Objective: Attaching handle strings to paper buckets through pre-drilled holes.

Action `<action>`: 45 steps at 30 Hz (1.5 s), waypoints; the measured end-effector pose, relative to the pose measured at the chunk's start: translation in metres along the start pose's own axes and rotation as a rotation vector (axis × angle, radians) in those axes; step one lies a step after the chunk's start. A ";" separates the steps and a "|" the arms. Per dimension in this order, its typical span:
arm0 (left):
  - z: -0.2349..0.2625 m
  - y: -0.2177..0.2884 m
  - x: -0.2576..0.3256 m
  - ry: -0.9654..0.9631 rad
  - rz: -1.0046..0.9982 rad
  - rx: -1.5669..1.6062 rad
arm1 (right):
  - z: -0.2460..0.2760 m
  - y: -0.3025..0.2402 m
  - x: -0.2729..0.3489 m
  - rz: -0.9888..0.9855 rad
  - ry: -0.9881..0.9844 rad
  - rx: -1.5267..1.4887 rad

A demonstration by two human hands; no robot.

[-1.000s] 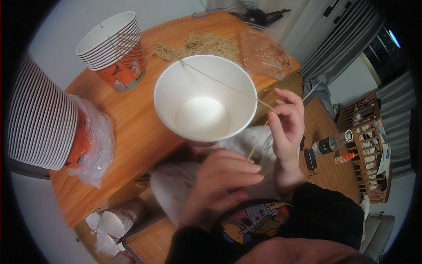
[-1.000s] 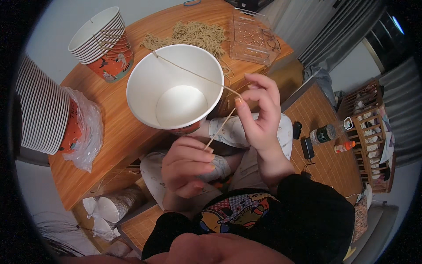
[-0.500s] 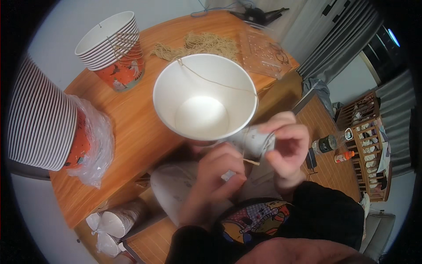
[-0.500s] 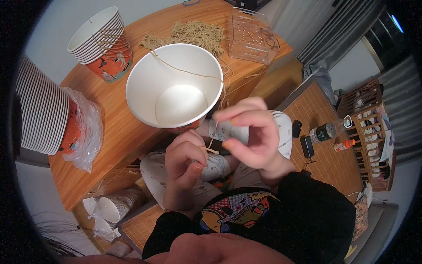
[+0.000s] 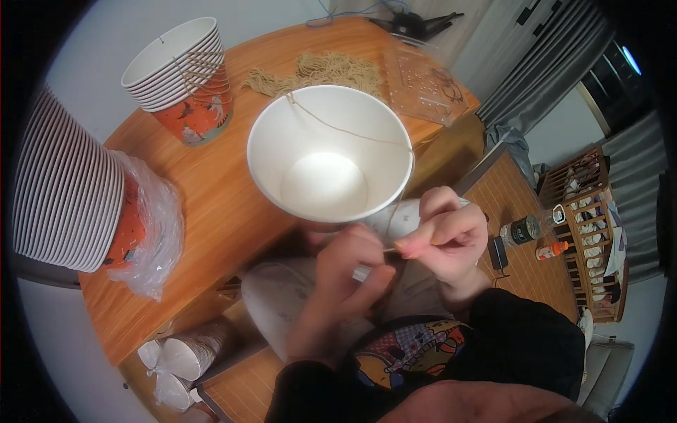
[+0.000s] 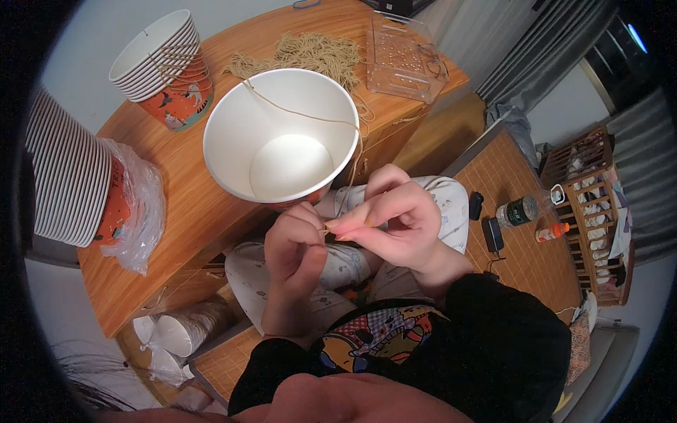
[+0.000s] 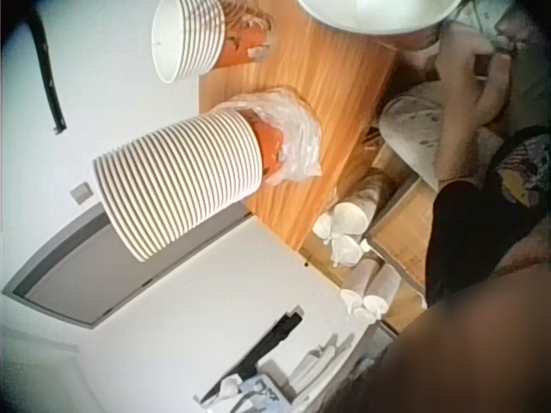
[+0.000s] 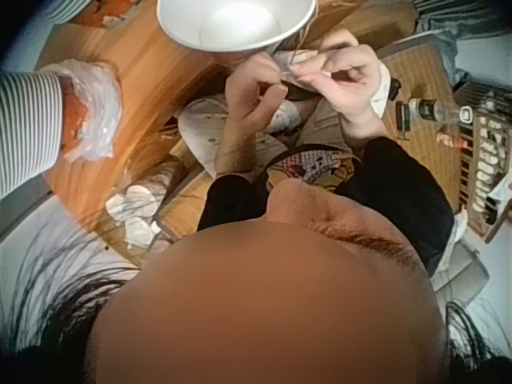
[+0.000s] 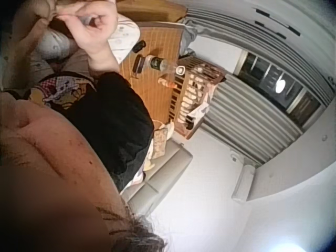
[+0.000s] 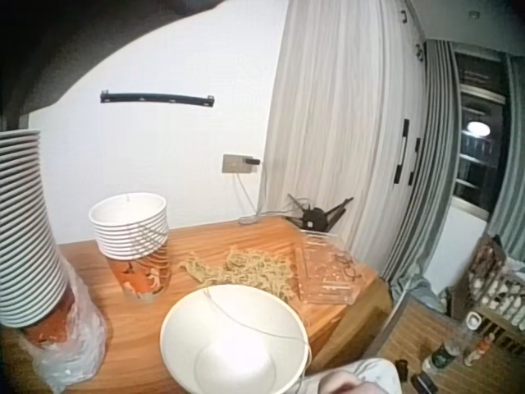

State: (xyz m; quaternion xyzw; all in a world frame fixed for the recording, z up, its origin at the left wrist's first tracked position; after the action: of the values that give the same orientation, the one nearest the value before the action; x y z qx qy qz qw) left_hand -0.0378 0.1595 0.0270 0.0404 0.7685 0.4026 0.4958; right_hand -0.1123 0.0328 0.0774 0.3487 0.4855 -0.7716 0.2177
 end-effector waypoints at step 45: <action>0.006 0.016 -0.002 0.241 -0.014 -0.790 | -0.011 -0.001 -0.027 0.082 0.038 0.489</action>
State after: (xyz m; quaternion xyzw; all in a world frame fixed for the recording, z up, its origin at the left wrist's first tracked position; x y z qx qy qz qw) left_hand -0.0372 0.1724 0.0380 -0.2058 0.6075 0.6651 0.3824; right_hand -0.0913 0.0432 0.0954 0.4246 0.2740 -0.8500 0.1488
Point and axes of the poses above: each hand's wrist, its own x-axis away from the middle knuckle, its own z-axis out of the back of the hand, y = z × x, the point moved 6 cm from there along -x, towards the middle knuckle, and after that the axes turned 4 degrees about -y, right-handed, at the moved point
